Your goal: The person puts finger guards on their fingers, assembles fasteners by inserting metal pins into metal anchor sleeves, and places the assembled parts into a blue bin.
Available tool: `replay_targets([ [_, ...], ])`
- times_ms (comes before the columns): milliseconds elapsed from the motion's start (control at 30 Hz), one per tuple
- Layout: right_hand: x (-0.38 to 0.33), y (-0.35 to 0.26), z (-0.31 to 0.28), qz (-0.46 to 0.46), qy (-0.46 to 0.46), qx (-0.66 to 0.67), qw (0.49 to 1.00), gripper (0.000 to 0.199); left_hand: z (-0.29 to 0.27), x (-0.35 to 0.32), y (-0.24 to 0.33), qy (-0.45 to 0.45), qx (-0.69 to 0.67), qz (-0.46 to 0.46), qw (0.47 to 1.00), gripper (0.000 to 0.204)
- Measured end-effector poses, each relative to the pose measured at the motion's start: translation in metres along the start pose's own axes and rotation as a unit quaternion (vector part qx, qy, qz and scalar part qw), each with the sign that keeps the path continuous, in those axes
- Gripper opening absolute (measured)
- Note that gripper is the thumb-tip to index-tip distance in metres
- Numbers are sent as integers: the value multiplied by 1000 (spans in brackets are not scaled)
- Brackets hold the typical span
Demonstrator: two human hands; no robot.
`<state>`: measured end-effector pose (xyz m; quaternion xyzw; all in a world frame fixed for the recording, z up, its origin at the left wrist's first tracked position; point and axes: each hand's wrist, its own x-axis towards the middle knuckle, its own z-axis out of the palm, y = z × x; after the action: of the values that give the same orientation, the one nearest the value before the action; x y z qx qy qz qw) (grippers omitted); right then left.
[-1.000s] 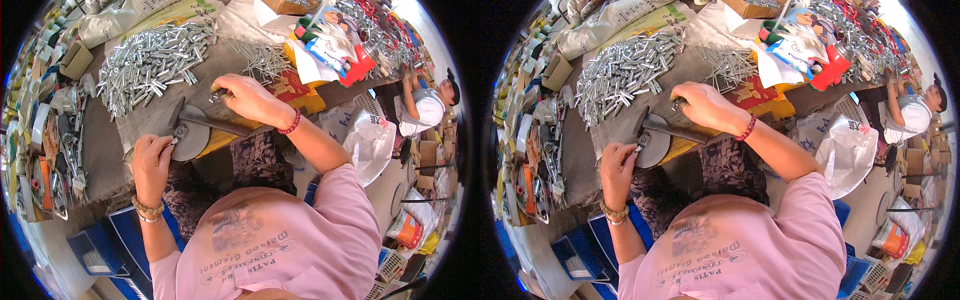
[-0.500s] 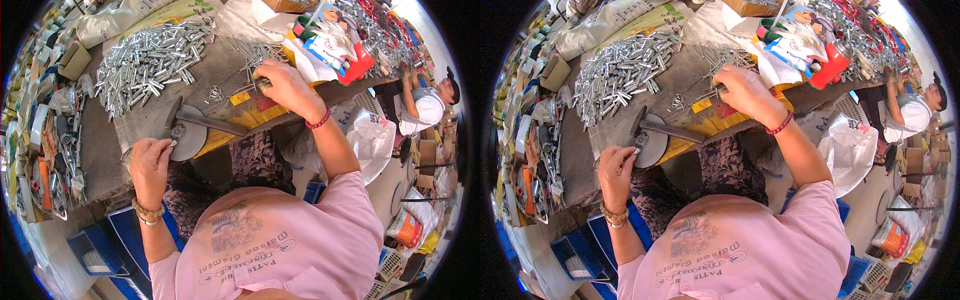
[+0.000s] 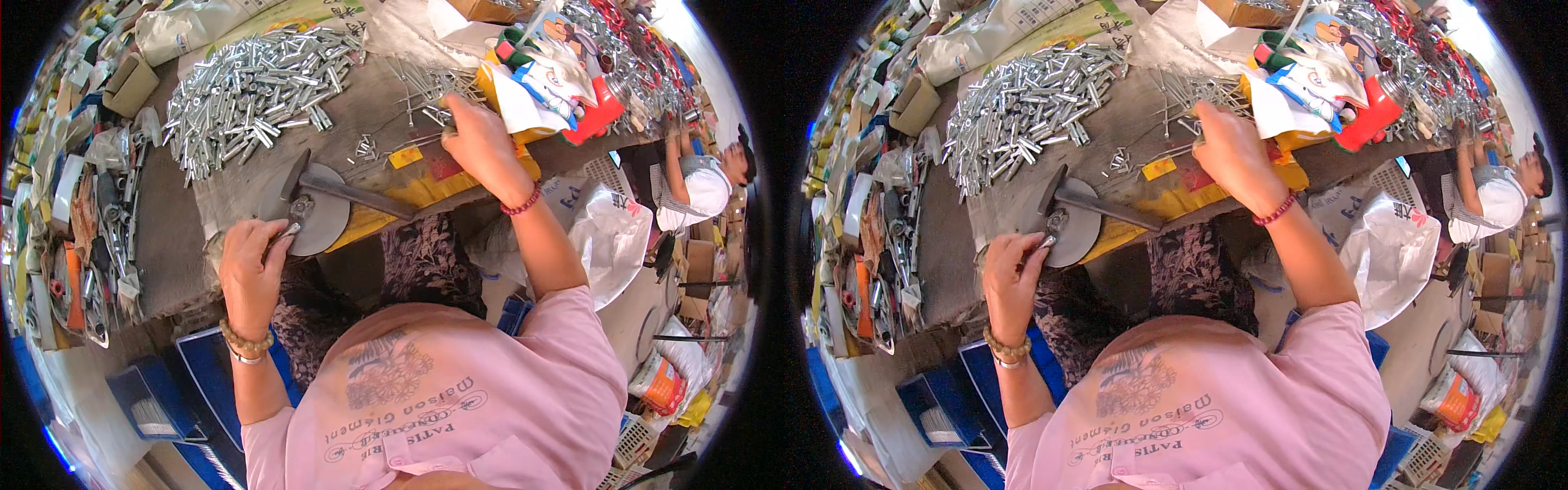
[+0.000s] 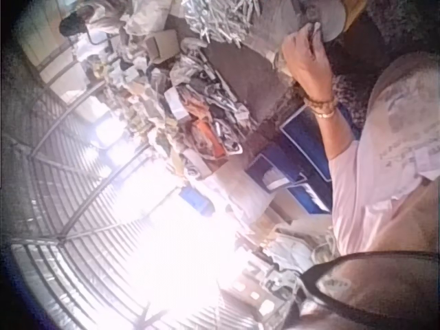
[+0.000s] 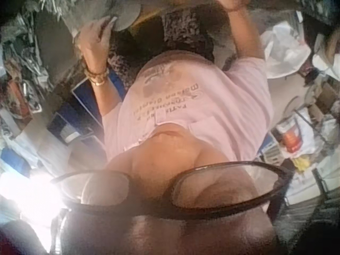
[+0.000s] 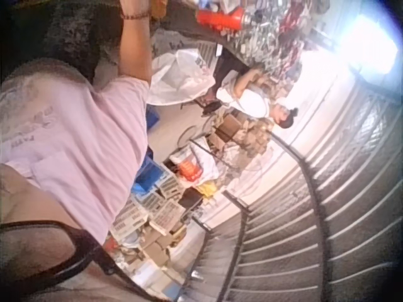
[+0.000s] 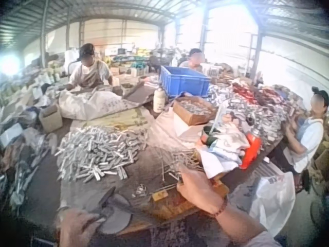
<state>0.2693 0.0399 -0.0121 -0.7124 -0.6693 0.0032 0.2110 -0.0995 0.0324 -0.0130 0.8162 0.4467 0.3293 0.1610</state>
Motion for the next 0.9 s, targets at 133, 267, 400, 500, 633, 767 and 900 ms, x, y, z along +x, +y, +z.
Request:
replay_targets([
  [133, -11, -33, -16, -46, -17, 179, 983, 30, -3, -1, -4, -21, -11, -3, 1000, 14],
  [267, -25, -94, -8, -246, -30, 187, 951, 21, 2, 1, -6, -24, -33, -13, 999, 12],
  [400, -28, -118, 25, -312, -64, 158, 935, 19, 2, -4, -6, -1, -12, -18, 1000, 13],
  [500, -29, -125, 32, -327, -58, 141, 933, 19, 3, -7, -7, 12, -7, -17, 1000, 17],
  [633, -30, -127, 36, -323, -51, 131, 936, 19, 6, -11, -12, 30, -14, -10, 999, 19],
  [767, -29, -126, 35, -318, -62, 135, 936, 18, 6, -10, -11, 31, -30, -22, 999, 17],
  [900, -27, -125, 35, -332, -69, 145, 929, 15, 5, -10, -10, 21, -54, -40, 998, 17],
])
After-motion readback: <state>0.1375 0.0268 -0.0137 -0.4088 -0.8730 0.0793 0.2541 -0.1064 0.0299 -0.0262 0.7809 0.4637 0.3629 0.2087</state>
